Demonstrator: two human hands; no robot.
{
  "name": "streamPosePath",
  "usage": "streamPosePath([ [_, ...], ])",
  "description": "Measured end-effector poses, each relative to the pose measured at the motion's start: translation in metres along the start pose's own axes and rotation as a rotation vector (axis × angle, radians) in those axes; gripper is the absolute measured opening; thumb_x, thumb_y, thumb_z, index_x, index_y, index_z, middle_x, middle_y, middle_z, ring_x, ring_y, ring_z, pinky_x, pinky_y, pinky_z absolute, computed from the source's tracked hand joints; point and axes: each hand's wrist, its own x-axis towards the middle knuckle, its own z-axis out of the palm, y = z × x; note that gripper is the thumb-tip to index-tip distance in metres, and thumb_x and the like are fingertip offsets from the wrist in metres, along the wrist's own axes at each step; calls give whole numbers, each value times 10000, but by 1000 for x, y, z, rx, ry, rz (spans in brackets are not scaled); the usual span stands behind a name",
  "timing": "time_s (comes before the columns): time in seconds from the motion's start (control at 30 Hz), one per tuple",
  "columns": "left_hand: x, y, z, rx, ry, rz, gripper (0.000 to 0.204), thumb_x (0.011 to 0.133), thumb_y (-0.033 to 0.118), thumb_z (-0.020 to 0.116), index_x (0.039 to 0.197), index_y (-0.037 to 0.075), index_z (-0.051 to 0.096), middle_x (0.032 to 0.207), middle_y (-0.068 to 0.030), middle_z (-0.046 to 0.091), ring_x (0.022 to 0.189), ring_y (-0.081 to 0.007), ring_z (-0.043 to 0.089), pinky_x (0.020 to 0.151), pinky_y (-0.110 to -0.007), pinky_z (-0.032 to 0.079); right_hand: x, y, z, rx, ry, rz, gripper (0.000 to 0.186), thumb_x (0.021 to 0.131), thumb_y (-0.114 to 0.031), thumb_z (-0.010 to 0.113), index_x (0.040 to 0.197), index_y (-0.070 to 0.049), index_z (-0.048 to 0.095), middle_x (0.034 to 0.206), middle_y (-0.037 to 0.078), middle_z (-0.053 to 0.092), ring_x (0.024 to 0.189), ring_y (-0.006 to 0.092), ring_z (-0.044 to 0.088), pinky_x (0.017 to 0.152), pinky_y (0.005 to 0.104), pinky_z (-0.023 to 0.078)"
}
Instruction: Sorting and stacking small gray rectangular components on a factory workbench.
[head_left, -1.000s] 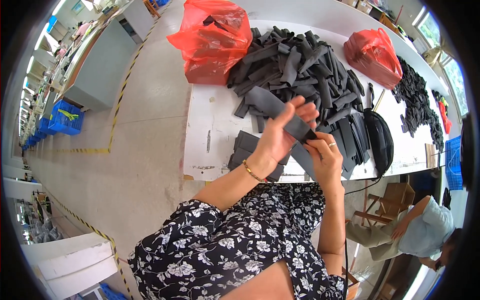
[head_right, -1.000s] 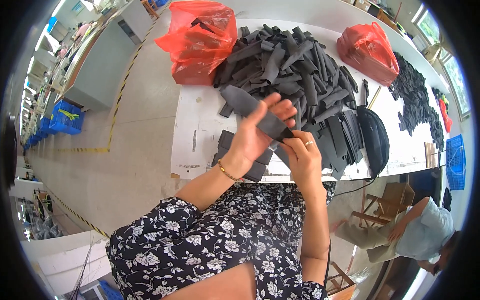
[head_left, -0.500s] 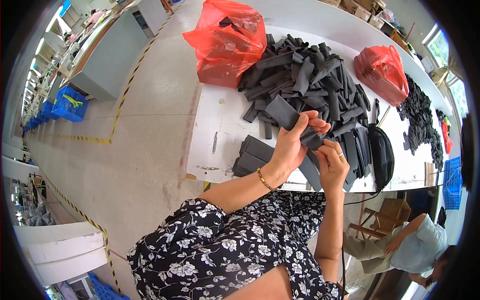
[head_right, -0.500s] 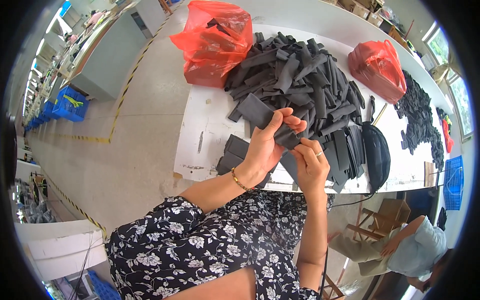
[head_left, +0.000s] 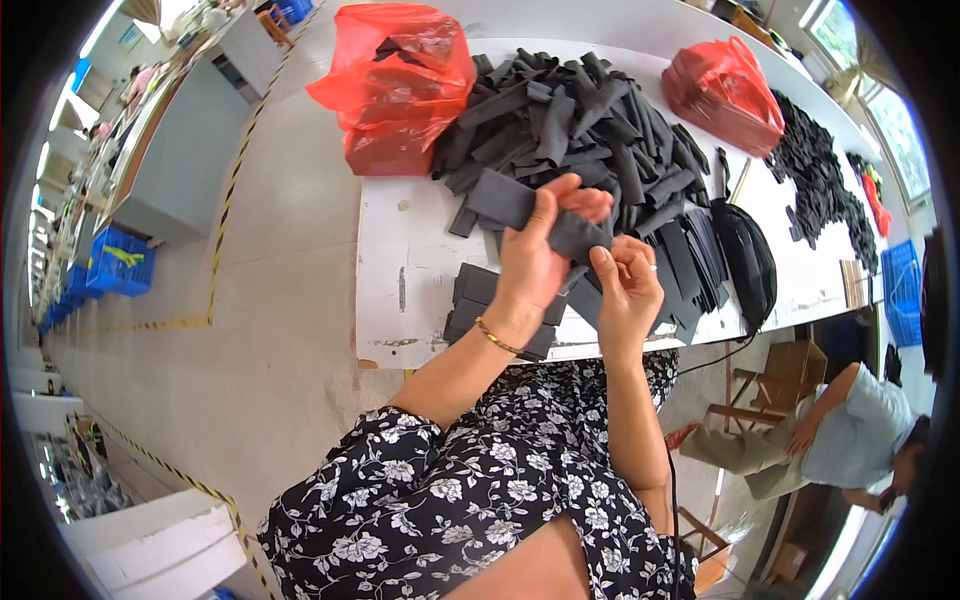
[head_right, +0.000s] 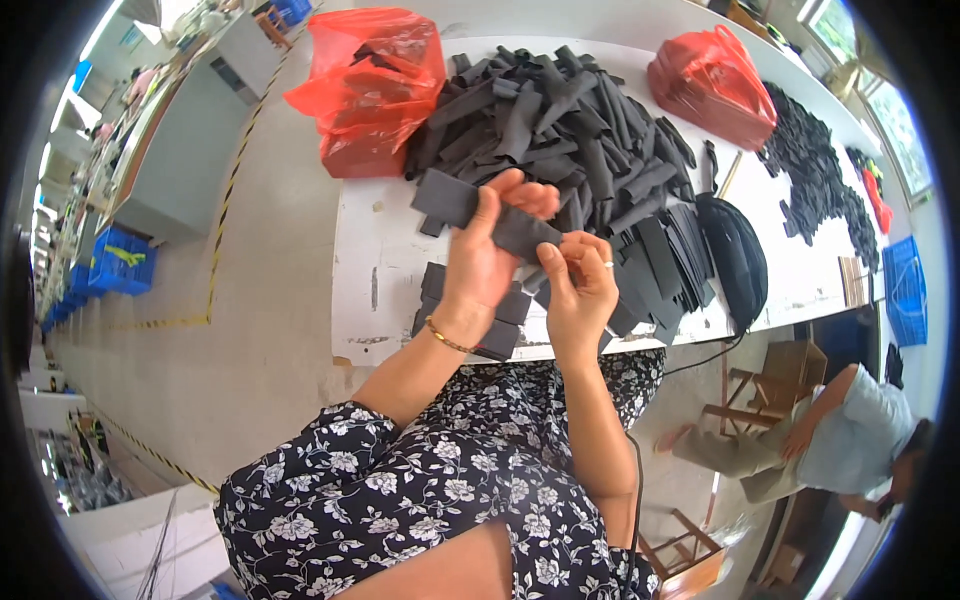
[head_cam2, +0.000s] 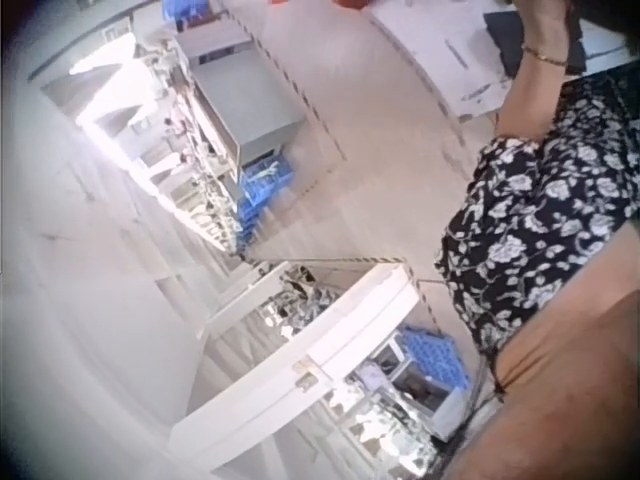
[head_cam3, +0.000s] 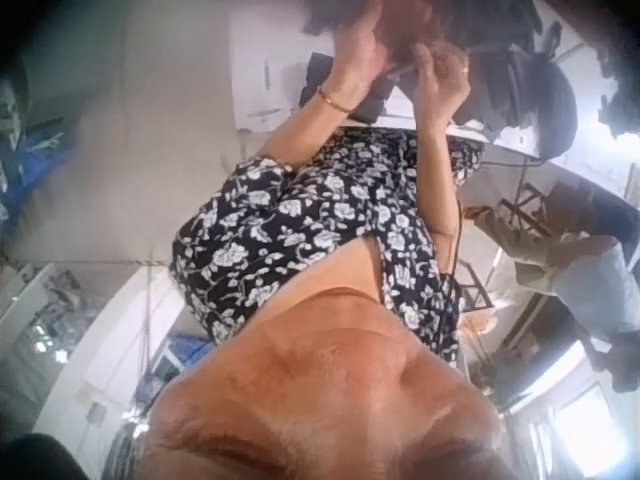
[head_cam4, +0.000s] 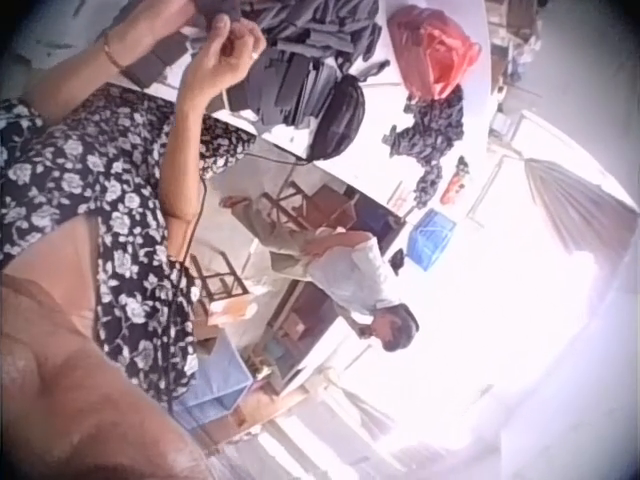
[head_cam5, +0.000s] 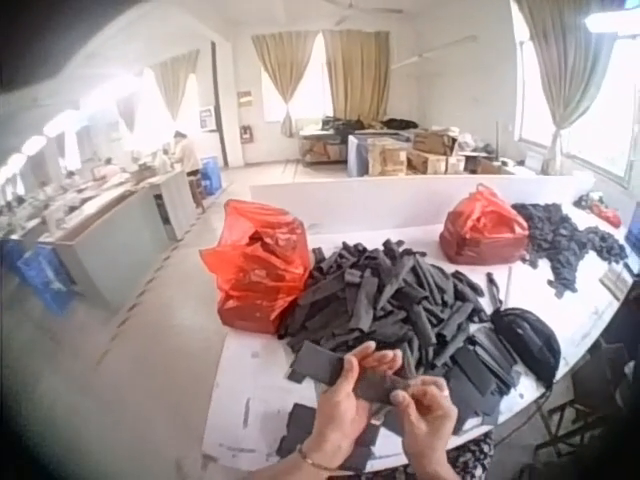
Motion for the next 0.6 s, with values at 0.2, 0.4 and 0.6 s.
streamPosePath([
  [0.2,7,12,-9,25,-237,-75,500,944,349,607,1325,37,523,1179,-148,650,1248,-307,526,1032,-480,452,8,-23,-6,186,-59,252,165,912,-89,669,1021,17,604,901,20,608,801,96,555,709,228,447],
  [0.4,2,46,-52,101,-152,137,336,889,252,701,1112,10,631,1016,-140,677,1061,-306,635,937,-431,536,4,-24,-11,-216,-3,-373,186,716,57,781,859,0,676,823,57,608,739,162,555,658,249,432],
  [0.6,-3,60,-72,94,-108,158,111,892,60,667,978,-10,661,949,-197,702,935,-368,694,837,-403,597,5,-19,-10,-274,-58,-537,214,682,44,794,857,-17,688,816,43,615,744,190,551,644,283,435],
])
